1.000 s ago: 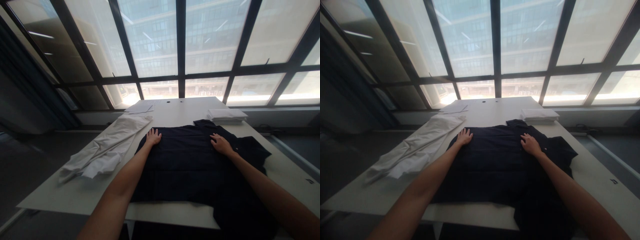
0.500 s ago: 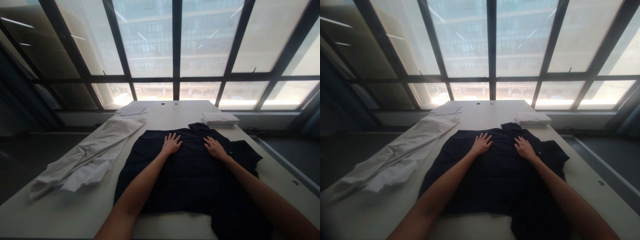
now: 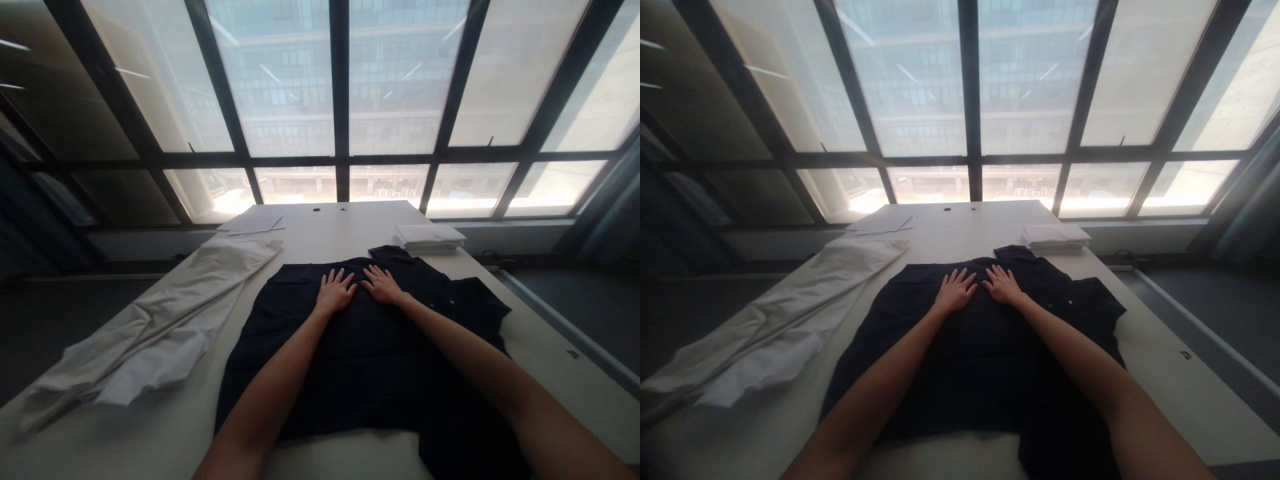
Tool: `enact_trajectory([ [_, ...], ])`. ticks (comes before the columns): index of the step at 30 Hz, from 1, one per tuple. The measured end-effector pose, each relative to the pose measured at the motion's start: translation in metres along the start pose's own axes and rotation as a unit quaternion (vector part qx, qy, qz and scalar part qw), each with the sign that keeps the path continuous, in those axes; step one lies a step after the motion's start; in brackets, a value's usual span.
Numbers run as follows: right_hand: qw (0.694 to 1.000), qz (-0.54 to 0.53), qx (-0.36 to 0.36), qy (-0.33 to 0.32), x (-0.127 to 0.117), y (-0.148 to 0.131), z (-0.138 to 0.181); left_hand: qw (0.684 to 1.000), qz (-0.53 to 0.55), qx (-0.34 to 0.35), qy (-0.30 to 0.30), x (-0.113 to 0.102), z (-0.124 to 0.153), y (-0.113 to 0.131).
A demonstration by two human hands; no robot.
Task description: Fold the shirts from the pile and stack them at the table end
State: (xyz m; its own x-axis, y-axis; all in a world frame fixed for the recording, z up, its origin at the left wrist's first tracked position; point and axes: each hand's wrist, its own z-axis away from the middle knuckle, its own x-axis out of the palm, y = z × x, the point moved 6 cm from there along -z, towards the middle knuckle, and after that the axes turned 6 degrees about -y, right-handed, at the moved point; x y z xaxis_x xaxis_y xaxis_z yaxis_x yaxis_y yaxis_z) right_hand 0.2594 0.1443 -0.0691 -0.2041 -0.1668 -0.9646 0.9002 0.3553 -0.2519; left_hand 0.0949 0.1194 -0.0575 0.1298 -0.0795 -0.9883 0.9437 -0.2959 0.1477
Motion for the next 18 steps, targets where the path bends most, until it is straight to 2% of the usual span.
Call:
enact_trajectory([
  [5, 0.998, 0.023, 0.035, 0.045, -0.011, 0.052, 0.015, 1.000, -0.003, -0.004, 0.005, 0.000, 0.000, 0.000],
  [8, 0.987, 0.041, 0.104, 0.115, -0.029, 0.090, 0.031, 1.000, 0.000, -0.005, 0.003, 0.000, -0.002, 0.000],
  [11, 0.974, 0.067, 0.176, 0.126, -0.041, 0.117, 0.037, 1.000, 0.001, -0.006, 0.002, 0.001, -0.002, -0.001],
  [14, 0.971, 0.074, 0.203, 0.107, -0.046, 0.127, 0.029, 1.000, 0.001, -0.006, 0.002, 0.001, -0.002, -0.001],
  [18, 0.961, 0.069, 0.244, 0.110, -0.052, 0.124, 0.011, 1.000, -0.007, -0.008, -0.003, 0.001, -0.003, -0.002],
])
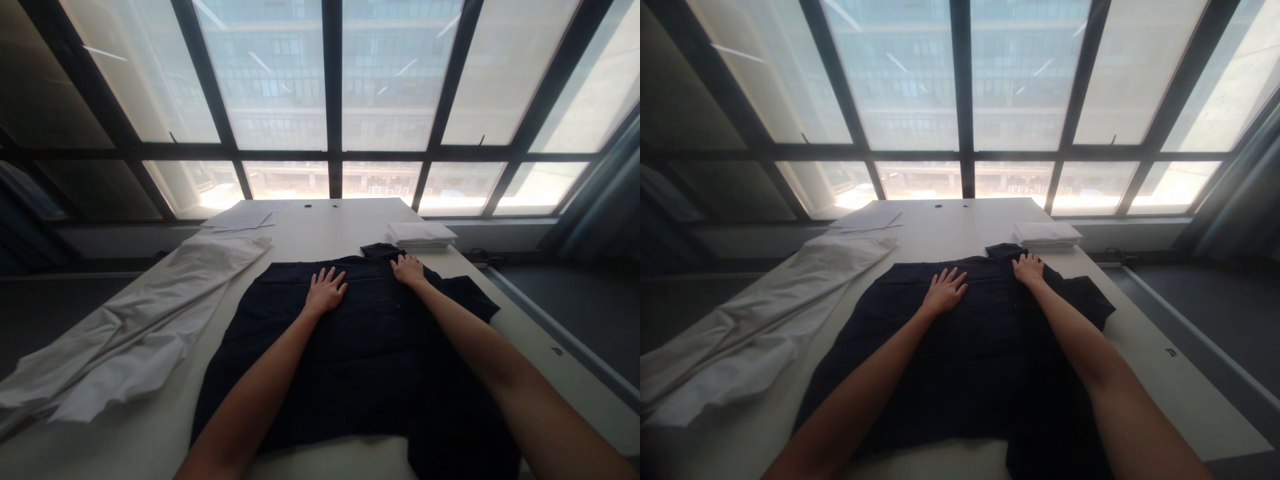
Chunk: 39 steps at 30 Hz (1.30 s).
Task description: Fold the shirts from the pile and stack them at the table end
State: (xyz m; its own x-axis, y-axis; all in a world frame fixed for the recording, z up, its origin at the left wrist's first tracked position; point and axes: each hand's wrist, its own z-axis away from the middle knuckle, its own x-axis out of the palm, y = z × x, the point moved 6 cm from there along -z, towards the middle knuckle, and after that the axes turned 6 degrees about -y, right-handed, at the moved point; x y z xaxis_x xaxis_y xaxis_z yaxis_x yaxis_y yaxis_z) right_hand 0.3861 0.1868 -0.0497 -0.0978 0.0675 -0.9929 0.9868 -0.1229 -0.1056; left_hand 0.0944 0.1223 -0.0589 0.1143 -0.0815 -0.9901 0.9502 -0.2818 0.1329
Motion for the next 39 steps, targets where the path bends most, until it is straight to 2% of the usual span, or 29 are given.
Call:
enact_trajectory([
  [6, 0.997, -0.001, 0.074, 0.025, -0.005, -0.024, -0.010, 1.000, -0.009, 0.003, 0.005, 0.001, 0.000, -0.001],
  [11, 0.992, -0.038, -0.025, 0.116, -0.017, -0.063, -0.015, 1.000, -0.008, 0.005, 0.012, 0.001, 0.001, 0.000],
  [13, 0.995, -0.055, -0.020, 0.083, -0.015, -0.073, -0.024, 1.000, -0.006, 0.004, 0.013, 0.001, 0.002, 0.000],
  [16, 0.996, -0.076, 0.044, -0.016, -0.002, -0.080, -0.042, 1.000, -0.005, 0.003, 0.012, 0.000, 0.003, 0.000],
  [18, 0.993, -0.082, 0.062, -0.056, 0.007, -0.084, -0.052, 1.000, -0.004, 0.005, 0.014, 0.000, 0.003, 0.001],
  [21, 0.993, -0.082, 0.026, -0.076, 0.019, -0.089, -0.064, 1.000, -0.003, 0.006, 0.018, -0.001, 0.004, 0.001],
  [24, 0.989, -0.090, -0.071, -0.089, 0.024, -0.093, -0.069, 1.000, -0.004, 0.005, 0.017, 0.000, 0.004, 0.002],
  [27, 0.986, -0.096, -0.118, -0.064, 0.017, -0.088, -0.066, 1.000, -0.002, 0.006, 0.017, 0.000, 0.005, 0.002],
  [32, 0.993, -0.093, -0.079, 0.008, 0.007, -0.072, -0.044, 1.000, 0.003, 0.008, 0.016, -0.001, 0.005, 0.003],
  [35, 0.994, -0.078, -0.071, -0.013, 0.018, -0.056, -0.028, 1.000, 0.007, 0.007, 0.013, -0.001, 0.004, 0.002],
  [39, 0.996, -0.043, -0.055, -0.064, 0.030, -0.020, -0.021, 1.000, 0.011, 0.003, 0.006, 0.001, 0.002, 0.001],
])
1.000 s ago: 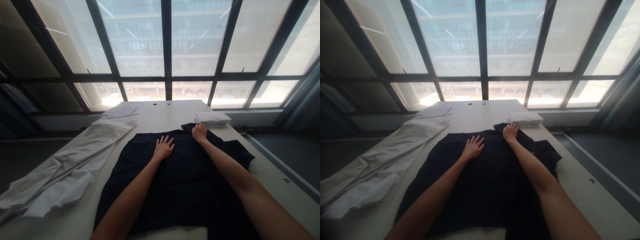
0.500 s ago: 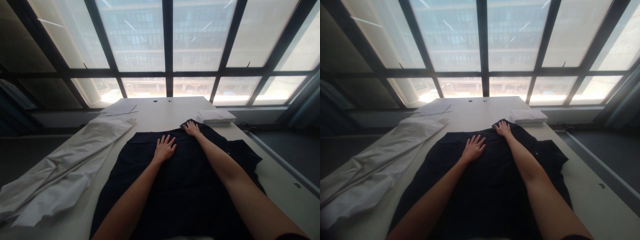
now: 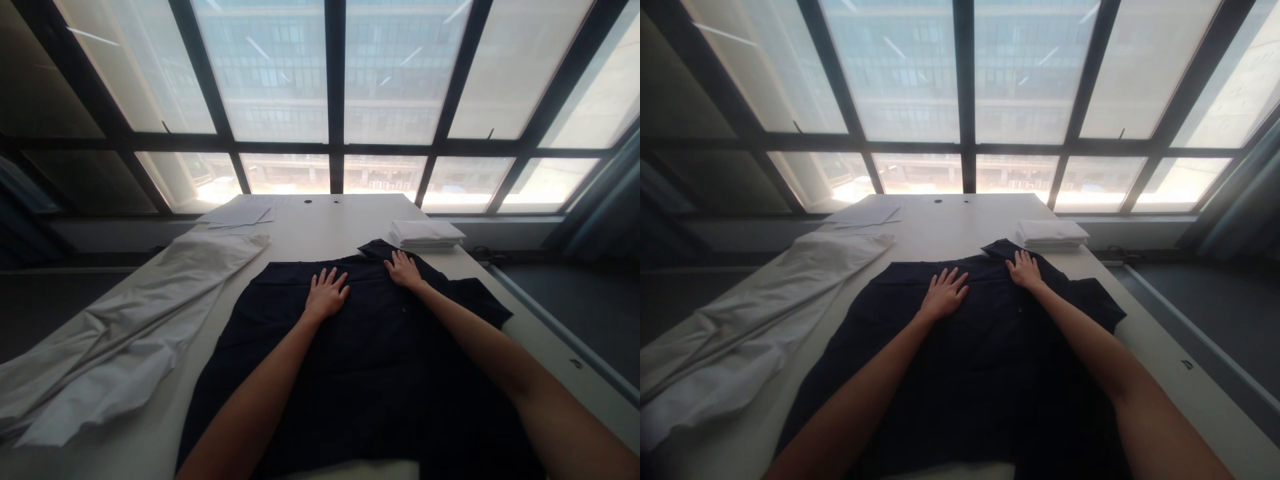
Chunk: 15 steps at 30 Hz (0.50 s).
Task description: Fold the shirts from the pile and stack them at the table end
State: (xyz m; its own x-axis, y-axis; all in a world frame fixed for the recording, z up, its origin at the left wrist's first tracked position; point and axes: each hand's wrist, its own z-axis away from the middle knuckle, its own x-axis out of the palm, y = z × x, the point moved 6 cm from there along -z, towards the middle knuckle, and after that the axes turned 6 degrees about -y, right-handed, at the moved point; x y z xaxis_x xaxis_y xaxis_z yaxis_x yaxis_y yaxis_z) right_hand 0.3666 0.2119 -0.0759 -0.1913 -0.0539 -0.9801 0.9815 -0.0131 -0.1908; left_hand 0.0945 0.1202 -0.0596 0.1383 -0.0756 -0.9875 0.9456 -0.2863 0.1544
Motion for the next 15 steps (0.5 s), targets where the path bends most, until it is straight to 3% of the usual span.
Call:
enact_trajectory([
  [4, 1.000, 0.012, -0.016, 0.008, -0.009, 0.020, 0.004, 1.000, -0.005, 0.001, -0.001, 0.000, -0.001, 0.000],
  [9, 0.990, 0.040, 0.002, 0.136, -0.017, 0.015, 0.024, 1.000, -0.008, 0.000, 0.003, -0.002, 0.000, 0.000],
  [15, 1.000, 0.013, -0.001, -0.003, -0.003, 0.021, 0.011, 1.000, -0.013, 0.001, 0.005, -0.001, -0.001, -0.001],
])
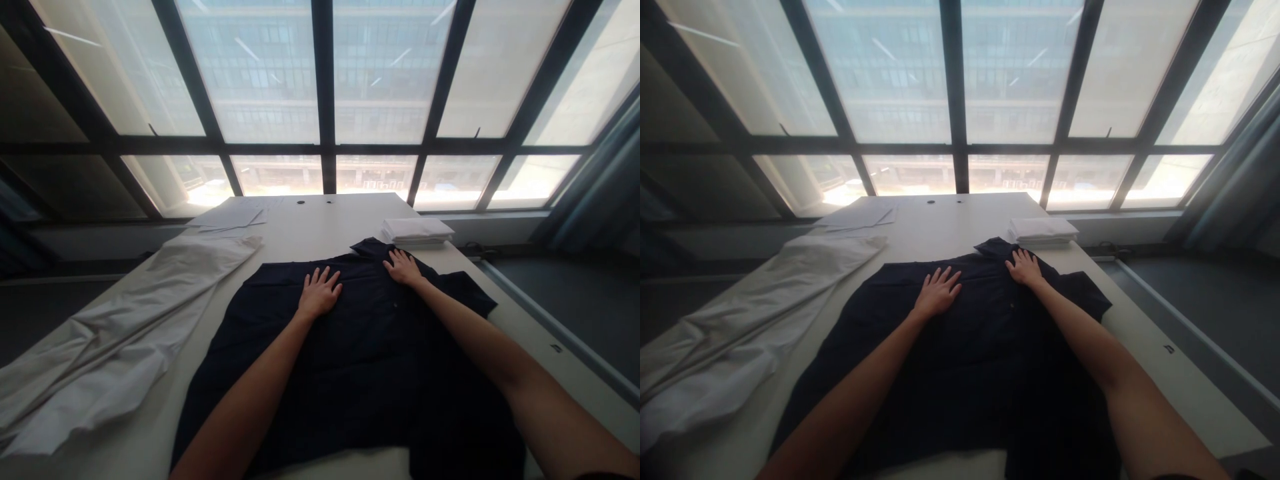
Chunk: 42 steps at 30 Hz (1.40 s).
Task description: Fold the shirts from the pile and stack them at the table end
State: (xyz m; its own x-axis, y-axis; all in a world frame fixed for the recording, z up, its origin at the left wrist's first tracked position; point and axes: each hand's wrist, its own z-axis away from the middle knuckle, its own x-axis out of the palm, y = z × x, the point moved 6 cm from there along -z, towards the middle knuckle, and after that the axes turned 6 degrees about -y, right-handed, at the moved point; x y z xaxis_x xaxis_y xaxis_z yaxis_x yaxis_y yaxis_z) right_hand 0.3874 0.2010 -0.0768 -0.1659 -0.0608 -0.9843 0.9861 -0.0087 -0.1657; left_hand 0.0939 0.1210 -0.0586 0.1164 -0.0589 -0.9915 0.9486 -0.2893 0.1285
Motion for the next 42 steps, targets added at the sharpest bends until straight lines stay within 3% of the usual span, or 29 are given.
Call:
enact_trajectory([
  [6, 1.000, 0.008, 0.011, 0.000, -0.008, 0.021, -0.014, 1.000, -0.001, 0.002, 0.000, 0.000, 0.000, -0.001],
  [12, 0.999, 0.013, 0.050, 0.009, -0.018, 0.048, 0.000, 1.000, 0.005, 0.001, -0.005, -0.001, 0.000, 0.000],
  [14, 0.997, 0.024, 0.062, 0.043, -0.028, 0.041, 0.012, 1.000, 0.008, 0.002, -0.007, -0.001, -0.001, 0.000],
  [17, 0.993, 0.020, 0.067, 0.100, -0.035, 0.008, 0.040, 1.000, 0.007, 0.004, -0.003, -0.001, -0.001, 0.000],
  [21, 0.998, -0.035, -0.035, 0.039, -0.008, -0.051, 0.093, 1.000, 0.002, 0.003, -0.004, -0.002, -0.001, 0.001],
  [23, 0.995, -0.033, -0.089, 0.024, 0.005, -0.065, 0.122, 1.000, 0.003, 0.001, -0.004, -0.002, 0.000, 0.002],
  [25, 0.994, -0.023, -0.098, 0.028, 0.013, -0.063, 0.143, 1.000, 0.006, 0.002, -0.004, -0.003, 0.001, 0.001],
  [30, 0.999, -0.007, -0.015, 0.047, 0.010, -0.034, 0.156, 1.000, 0.023, 0.006, 0.002, -0.013, 0.002, 0.001],
  [33, 0.999, 0.004, -0.019, 0.041, 0.008, -0.034, 0.154, 0.999, 0.034, 0.039, 0.011, -0.024, 0.014, 0.025],
  [35, 0.999, 0.010, -0.022, 0.044, 0.009, -0.036, 0.153, 0.993, 0.042, 0.106, 0.012, -0.026, 0.033, 0.061],
  [39, 0.997, 0.030, -0.041, 0.053, 0.013, -0.035, 0.153, 0.961, 0.076, 0.262, -0.052, 0.002, 0.088, 0.143],
  [42, 0.996, 0.040, -0.050, 0.057, 0.017, -0.032, 0.151, 0.953, 0.081, 0.287, -0.042, 0.019, 0.118, 0.164],
])
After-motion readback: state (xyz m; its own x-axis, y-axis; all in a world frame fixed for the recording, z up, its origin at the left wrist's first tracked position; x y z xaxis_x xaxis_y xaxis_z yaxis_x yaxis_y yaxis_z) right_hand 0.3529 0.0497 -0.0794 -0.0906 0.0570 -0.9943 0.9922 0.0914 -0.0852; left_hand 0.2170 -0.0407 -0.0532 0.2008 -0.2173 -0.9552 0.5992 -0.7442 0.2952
